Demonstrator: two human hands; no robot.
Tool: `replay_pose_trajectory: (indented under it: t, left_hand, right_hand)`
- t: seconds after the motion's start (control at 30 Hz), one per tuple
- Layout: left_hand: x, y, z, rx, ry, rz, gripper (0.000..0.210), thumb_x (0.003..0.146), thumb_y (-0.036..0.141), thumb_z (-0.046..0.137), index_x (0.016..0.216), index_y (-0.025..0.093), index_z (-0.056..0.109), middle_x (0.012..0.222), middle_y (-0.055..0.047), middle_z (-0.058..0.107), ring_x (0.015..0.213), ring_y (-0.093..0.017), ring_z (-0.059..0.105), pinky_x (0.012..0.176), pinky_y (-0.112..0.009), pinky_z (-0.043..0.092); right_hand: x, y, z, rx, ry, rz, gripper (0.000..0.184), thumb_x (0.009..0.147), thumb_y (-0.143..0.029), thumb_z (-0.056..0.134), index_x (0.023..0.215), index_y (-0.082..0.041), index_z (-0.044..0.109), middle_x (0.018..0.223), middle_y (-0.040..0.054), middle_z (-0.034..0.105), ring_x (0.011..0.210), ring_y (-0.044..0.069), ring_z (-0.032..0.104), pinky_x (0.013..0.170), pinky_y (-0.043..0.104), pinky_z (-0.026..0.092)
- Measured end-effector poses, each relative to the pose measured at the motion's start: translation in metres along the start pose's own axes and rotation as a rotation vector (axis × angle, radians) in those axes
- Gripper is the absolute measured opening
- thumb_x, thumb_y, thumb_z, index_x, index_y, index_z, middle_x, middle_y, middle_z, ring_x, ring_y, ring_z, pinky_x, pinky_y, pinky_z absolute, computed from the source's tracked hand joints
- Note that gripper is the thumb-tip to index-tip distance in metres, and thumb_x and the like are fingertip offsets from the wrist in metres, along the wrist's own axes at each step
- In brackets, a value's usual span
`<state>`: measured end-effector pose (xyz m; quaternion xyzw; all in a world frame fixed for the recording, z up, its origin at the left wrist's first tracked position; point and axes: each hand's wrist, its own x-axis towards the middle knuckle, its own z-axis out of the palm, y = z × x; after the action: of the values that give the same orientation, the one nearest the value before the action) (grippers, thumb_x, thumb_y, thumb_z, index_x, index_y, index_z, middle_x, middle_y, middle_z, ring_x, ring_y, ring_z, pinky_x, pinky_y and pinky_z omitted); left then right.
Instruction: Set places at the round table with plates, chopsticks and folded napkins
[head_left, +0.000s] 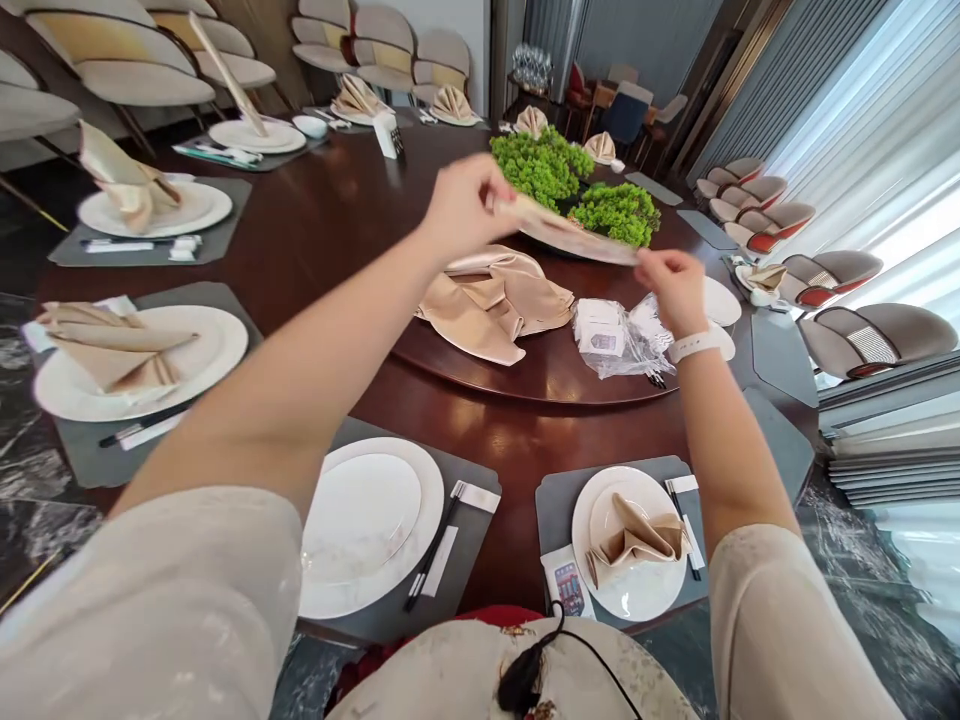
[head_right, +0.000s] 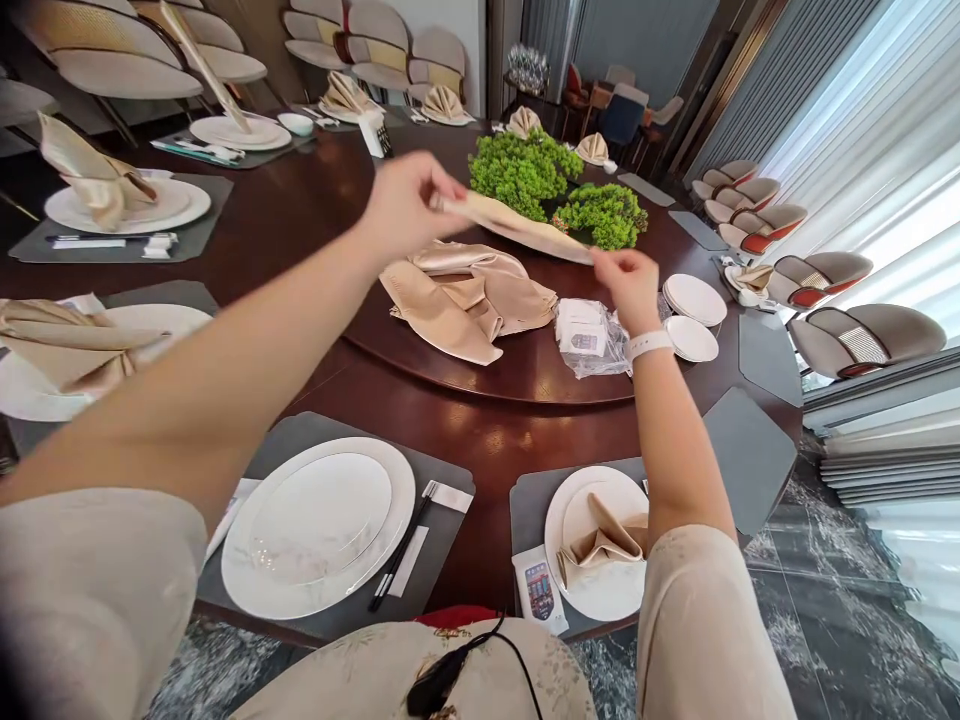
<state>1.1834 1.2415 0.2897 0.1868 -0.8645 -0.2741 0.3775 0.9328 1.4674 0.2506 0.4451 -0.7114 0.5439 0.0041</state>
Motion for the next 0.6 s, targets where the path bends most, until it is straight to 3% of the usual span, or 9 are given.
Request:
replay_pose_trajectory:
  t: [0.07, 0.13, 0.23, 0.3, 0.37, 0.47, 0.6]
  left_hand:
    - [-0.041, -0.046, 0.044, -0.107, -0.005, -0.139, 0.032, 0.068, 0.027, 0.085, 0.083, 0.013, 0.061, 0.087, 0.001, 0.069, 0.088, -0.014, 0.064, 0.088, -0.029, 0.052]
    - [-0.082, -0.089, 0.09, -0.239, -0.029, -0.34, 0.025, 0.073, 0.028, 0.081, 0.076, 0.016, 0.06, 0.071, 0.002, 0.061, 0.077, -0.014, 0.062, 0.077, -0.026, 0.051]
    - [-0.135, -0.137, 0.149, -0.336, -0.054, -0.705, 0.021, 0.076, 0.023, 0.078, 0.073, 0.017, 0.058, 0.069, 0.001, 0.059, 0.071, -0.013, 0.058, 0.07, -0.026, 0.048]
    - [-0.159, -0.156, 0.175, -0.382, -0.036, -0.905, 0.025, 0.07, 0.018, 0.081, 0.083, 0.017, 0.058, 0.077, 0.001, 0.062, 0.071, -0.012, 0.058, 0.071, -0.025, 0.048]
    - [-0.174, -0.169, 0.188, -0.459, -0.066, -1.029, 0.041, 0.065, 0.015, 0.084, 0.098, 0.018, 0.059, 0.087, -0.001, 0.064, 0.071, -0.011, 0.06, 0.07, -0.024, 0.049]
    - [-0.184, -0.183, 0.19, -0.574, -0.16, -1.097, 0.075, 0.06, 0.014, 0.089, 0.126, 0.021, 0.053, 0.097, -0.003, 0.066, 0.074, -0.012, 0.063, 0.07, -0.025, 0.051]
    - [-0.189, -0.193, 0.18, -0.706, -0.285, -1.097, 0.112, 0.059, 0.014, 0.088, 0.155, 0.023, 0.03, 0.092, -0.003, 0.069, 0.076, -0.015, 0.066, 0.075, -0.029, 0.054]
  right_hand:
    - [-0.042, 0.042, 0.034, 0.086, 0.028, 0.253, 0.039, 0.084, -0.053, 0.073, 0.079, -0.018, 0.058, 0.067, -0.0014, 0.054, 0.073, 0.013, 0.059, 0.063, 0.025, 0.049]
    - [-0.081, 0.078, 0.065, 0.155, 0.007, 0.543, 0.032, 0.076, -0.041, 0.08, 0.078, -0.018, 0.057, 0.063, -0.0026, 0.054, 0.064, 0.012, 0.057, 0.055, 0.023, 0.046]
    - [-0.126, 0.116, 0.101, 0.245, 0.012, 0.929, 0.037, 0.064, -0.019, 0.083, 0.084, -0.02, 0.053, 0.064, -0.0056, 0.054, 0.056, 0.009, 0.053, 0.049, 0.02, 0.043]
    - [-0.144, 0.133, 0.115, 0.296, 0.002, 1.095, 0.047, 0.059, -0.008, 0.081, 0.089, -0.022, 0.047, 0.067, -0.0066, 0.056, 0.057, 0.01, 0.057, 0.051, 0.02, 0.047]
    - [-0.153, 0.147, 0.122, 0.333, -0.06, 1.193, 0.054, 0.057, -0.003, 0.08, 0.092, -0.023, 0.043, 0.07, -0.0054, 0.06, 0.061, 0.012, 0.061, 0.055, 0.022, 0.051]
    - [-0.156, 0.166, 0.122, 0.311, -0.214, 1.268, 0.06, 0.055, 0.0, 0.079, 0.097, -0.023, 0.043, 0.073, -0.0037, 0.064, 0.059, 0.013, 0.062, 0.053, 0.023, 0.049]
    - [-0.157, 0.184, 0.115, 0.253, -0.293, 1.174, 0.068, 0.055, 0.0, 0.074, 0.113, -0.022, 0.047, 0.071, -0.0073, 0.062, 0.056, 0.011, 0.056, 0.054, 0.021, 0.046]
